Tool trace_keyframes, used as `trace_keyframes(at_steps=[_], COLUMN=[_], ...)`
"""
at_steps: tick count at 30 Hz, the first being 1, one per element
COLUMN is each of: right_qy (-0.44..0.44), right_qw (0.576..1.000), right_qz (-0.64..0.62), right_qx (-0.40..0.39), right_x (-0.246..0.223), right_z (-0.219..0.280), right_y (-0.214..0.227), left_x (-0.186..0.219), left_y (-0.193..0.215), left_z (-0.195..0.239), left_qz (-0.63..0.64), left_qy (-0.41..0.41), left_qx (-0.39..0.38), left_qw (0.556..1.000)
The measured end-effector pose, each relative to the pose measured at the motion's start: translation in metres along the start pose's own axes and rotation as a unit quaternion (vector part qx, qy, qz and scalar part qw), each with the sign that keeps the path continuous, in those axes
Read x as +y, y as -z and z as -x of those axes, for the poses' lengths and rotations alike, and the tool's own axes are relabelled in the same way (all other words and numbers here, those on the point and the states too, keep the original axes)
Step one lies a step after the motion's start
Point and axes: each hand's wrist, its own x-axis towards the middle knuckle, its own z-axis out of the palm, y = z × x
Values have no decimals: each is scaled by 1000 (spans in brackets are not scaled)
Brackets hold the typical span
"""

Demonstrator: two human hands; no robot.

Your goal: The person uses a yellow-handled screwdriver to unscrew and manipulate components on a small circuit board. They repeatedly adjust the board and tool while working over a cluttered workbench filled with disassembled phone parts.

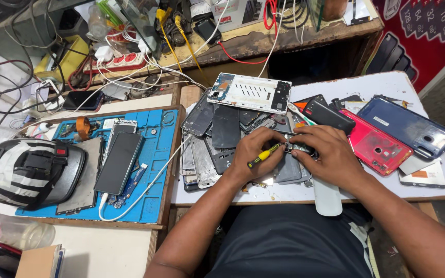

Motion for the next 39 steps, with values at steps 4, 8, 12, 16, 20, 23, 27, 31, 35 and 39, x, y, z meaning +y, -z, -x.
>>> trace_keyframes(at_steps=[4,8,12,16,20,23,27,31,35,39], right_qy=[-2,-5,-4,-3,-2,-3,6,7,3,-8], right_qw=[1000,1000,1000,1000,1000,1000,1000,1000,1000,999], right_qz=[2,4,3,1,-1,0,0,-11,-18,-36], right_qx=[-7,-6,-6,-3,-2,-2,-1,7,10,8], right_x=[-1,-2,-3,-4,-3,-1,2,2,1,2], right_z=[-1,-2,-2,-2,-2,-1,0,0,-1,2], right_y=[1,1,2,2,2,1,0,-1,0,1], left_x=[-1,0,0,2,2,2,2,4,6,6], left_y=[1,0,1,1,1,1,1,0,-1,-3], left_z=[-1,-1,-1,-1,-1,-1,-1,-2,-4,-5], left_qz=[-6,-8,-7,-6,-7,-15,-17,-22,-27,-22], left_qy=[-31,-39,-31,-37,-36,-34,-42,-34,-34,-40], left_qx=[-13,-14,-12,-11,-7,-12,-20,-28,-31,-36], left_qw=[999,999,999,999,999,999,999,999,999,998])
